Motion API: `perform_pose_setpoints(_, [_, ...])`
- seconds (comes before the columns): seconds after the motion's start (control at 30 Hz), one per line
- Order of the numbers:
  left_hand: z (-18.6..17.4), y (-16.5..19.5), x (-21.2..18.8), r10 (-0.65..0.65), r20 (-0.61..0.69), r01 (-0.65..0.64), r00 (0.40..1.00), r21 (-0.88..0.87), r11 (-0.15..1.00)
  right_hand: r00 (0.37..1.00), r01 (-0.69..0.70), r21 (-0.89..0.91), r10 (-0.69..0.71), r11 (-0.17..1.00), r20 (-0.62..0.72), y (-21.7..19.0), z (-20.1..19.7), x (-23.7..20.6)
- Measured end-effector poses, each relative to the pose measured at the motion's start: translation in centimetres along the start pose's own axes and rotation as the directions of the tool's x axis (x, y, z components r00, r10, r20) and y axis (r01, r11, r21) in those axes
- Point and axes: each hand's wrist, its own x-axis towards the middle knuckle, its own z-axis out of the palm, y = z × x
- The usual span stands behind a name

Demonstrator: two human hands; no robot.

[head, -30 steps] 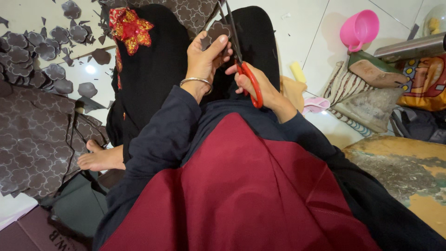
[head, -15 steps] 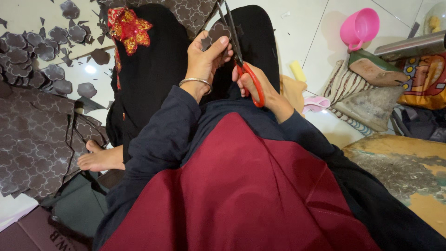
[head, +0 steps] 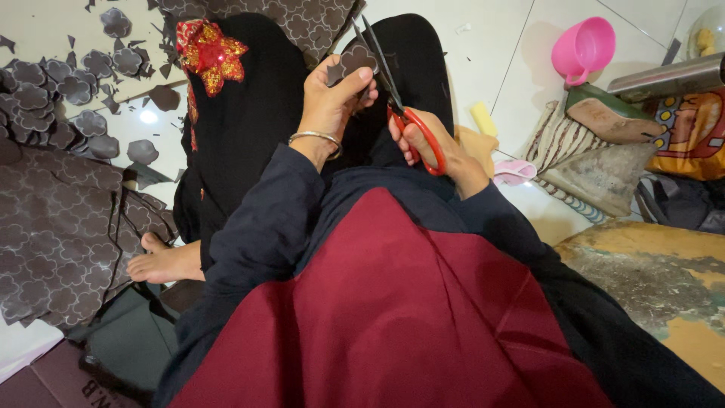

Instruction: The person sits on the floor and uses red-handled scissors to cut a dark brown patterned fabric into small flower-shaped pieces. They hold the fabric with the left hand and cut along the edges with the right hand, placing finished pieces onto a growing pile on the floor.

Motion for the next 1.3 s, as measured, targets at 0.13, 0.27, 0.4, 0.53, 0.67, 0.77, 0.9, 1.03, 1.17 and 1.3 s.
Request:
perform_pose_setpoints(0.13, [0.0,0.2,0.1,-0.011,-0.009,0.011,1.000,0.006,1.000,0.999,-0.035,-0.032,0.034,0.999,-0.028,-0.5,-0.3,-0.3])
perform_pose_setpoints(0.27, [0.1,0.2,0.0,-0.021,-0.003,0.021,1.000,0.013,1.000,0.999,-0.010,-0.040,0.009,0.999,-0.035,-0.6,-0.2,-0.5])
perform_pose_setpoints(0.4, [0.0,0.3,0.0,-0.017,-0.003,0.017,1.000,0.026,1.000,0.997,-0.055,-0.014,0.054,0.998,-0.049,-0.5,-0.2,-0.5])
perform_pose_setpoints(0.53, [-0.1,0.5,0.2,-0.012,0.010,0.012,1.000,0.043,0.999,0.991,-0.120,-0.035,0.117,0.992,-0.070,-0.9,-0.8,-0.5])
perform_pose_setpoints(0.67, [-0.3,0.6,0.2,-0.009,0.029,0.006,1.000,0.082,0.997,0.992,-0.113,-0.069,0.108,0.991,-0.065,-1.4,-1.3,-0.9])
perform_pose_setpoints(0.77, [-0.4,0.6,0.3,-0.007,0.023,0.005,1.000,0.087,0.996,0.990,-0.127,-0.092,0.119,0.988,-0.078,-1.7,-1.3,-1.1])
perform_pose_setpoints(0.9, [-0.5,0.6,0.3,-0.010,0.033,0.007,0.999,0.079,0.997,0.991,-0.117,-0.102,0.110,0.988,-0.076,-1.8,-1.3,-1.1])
perform_pose_setpoints(1.03, [-0.6,0.6,0.4,-0.012,0.026,0.010,1.000,0.091,0.996,0.993,-0.101,-0.117,0.092,0.988,-0.075,-1.7,-1.4,-1.4])
perform_pose_setpoints(1.17, [-0.5,0.4,0.5,-0.019,0.018,0.017,1.000,0.107,0.994,0.994,-0.080,-0.100,0.072,0.992,-0.078,-1.2,-0.9,-1.2])
perform_pose_setpoints(1.3, [-0.7,0.5,0.5,0.004,0.007,-0.005,1.000,0.117,0.993,0.992,-0.115,-0.028,0.113,0.993,-0.062,-0.7,-0.2,-0.8])
